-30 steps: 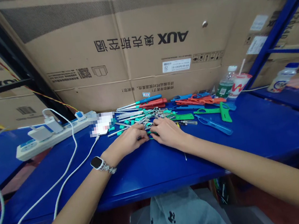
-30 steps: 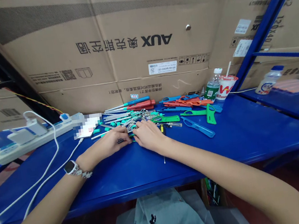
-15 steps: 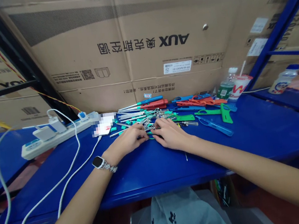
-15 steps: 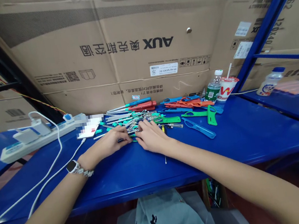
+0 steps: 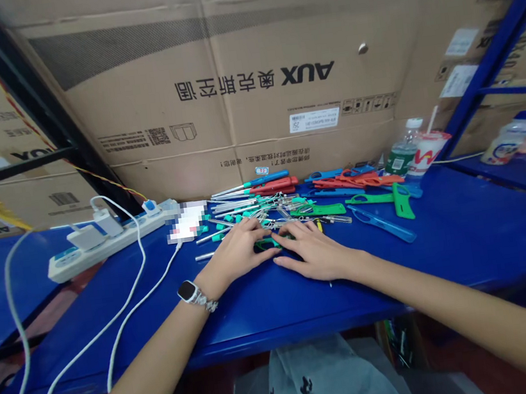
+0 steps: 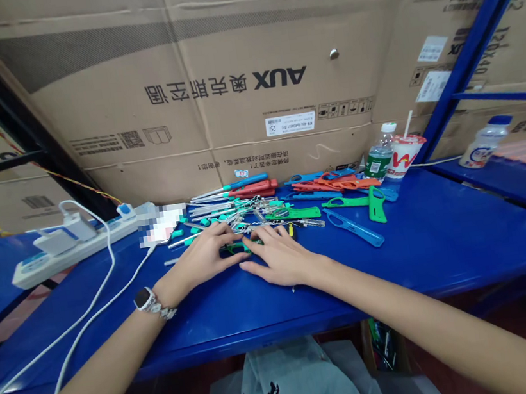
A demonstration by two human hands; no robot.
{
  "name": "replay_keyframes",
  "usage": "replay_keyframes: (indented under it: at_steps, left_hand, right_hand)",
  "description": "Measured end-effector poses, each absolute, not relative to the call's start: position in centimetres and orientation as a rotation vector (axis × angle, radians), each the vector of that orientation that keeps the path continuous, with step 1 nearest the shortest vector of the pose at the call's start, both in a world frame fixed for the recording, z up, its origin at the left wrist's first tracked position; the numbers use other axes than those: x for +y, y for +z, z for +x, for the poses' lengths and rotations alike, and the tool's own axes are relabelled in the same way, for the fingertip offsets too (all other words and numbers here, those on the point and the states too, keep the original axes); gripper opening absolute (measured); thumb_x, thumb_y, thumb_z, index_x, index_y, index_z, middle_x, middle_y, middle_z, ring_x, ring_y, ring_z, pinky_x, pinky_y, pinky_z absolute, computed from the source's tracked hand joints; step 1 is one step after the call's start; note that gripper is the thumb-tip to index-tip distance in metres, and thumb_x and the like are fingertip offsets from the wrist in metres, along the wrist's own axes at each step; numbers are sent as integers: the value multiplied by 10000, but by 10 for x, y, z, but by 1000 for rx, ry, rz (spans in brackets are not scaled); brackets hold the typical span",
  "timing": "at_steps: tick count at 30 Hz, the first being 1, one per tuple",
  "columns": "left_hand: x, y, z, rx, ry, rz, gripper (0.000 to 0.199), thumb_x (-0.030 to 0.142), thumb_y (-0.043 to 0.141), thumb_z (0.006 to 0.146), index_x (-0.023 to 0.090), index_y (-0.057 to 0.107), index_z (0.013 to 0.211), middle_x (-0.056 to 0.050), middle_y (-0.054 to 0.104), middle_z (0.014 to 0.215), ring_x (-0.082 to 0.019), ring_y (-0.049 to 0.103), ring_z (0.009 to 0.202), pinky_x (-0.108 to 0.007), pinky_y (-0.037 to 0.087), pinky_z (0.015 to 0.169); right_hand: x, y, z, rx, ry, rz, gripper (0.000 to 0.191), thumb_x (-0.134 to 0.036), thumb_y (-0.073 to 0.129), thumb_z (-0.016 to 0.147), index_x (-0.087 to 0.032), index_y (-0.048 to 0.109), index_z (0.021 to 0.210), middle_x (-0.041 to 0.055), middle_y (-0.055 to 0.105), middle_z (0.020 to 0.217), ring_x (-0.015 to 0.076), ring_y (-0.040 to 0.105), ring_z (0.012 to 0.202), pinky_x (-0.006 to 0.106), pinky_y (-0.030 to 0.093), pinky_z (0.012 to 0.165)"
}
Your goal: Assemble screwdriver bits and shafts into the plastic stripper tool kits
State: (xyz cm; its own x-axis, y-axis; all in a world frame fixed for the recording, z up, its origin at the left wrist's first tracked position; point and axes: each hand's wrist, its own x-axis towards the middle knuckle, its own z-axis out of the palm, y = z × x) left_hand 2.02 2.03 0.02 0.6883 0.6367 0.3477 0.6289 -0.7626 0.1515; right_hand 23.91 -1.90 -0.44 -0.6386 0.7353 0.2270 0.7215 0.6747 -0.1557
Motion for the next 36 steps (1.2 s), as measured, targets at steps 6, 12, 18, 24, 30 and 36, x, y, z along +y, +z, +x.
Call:
replay_keyframes:
  at_steps: [6,12,18,24,30,36]
  left_hand:
    - [23,-5,21,1089,602,2869,346,476,664,939,157,748,1042,-84,606,957,-255,582,917,-393,490,831]
    - [22,-4,20,1036,613,2935,362,471,640,958,200,729,1181,-85,604,1010,-259,578,949,-415,484,863]
    - [21,-7,23,1017,584,2940,311,440,621,974,199,735,1135,-80,606,971,-253,577,926,-410,474,864]
    - [23,5,37,1032,782,2912,328,436,531,1015,181,673,1165,-75,622,931,-253,590,917,-412,488,858]
    - [68,22,83,1024,703,2870,158,244,582,952,158,689,1031,-108,684,1011,-259,627,981,-383,505,878]
    - [99,29,121,1134,373,2824,121,237,741,805,189,720,915,-70,756,938,-250,691,883,-311,503,765]
  right_hand:
    - [-7,-2,257,-2447,181,-1165,456,-184,373,1027,-218,543,1449,127,593,1325,264,518,1241,468,426,1023]
    - [-11,2,269,-2575,-27,-1205,340,-247,468,1016,-227,699,1265,128,646,1228,304,532,1160,491,420,934]
    - [-18,-4,271,-2560,-45,-1190,389,-361,438,1048,-234,638,1357,128,623,1261,305,504,1198,496,394,968]
    - [0,0,298,-2260,64,-1318,400,-164,396,1011,-247,662,1299,97,647,1179,250,548,1114,425,403,914]
    - [42,5,324,-2192,40,-1573,352,-151,534,913,-196,674,1233,133,654,1268,300,525,1227,488,377,1002]
    - [66,3,329,-2246,160,-1667,366,-154,652,821,-213,692,1180,101,715,1201,305,570,1212,499,384,1001]
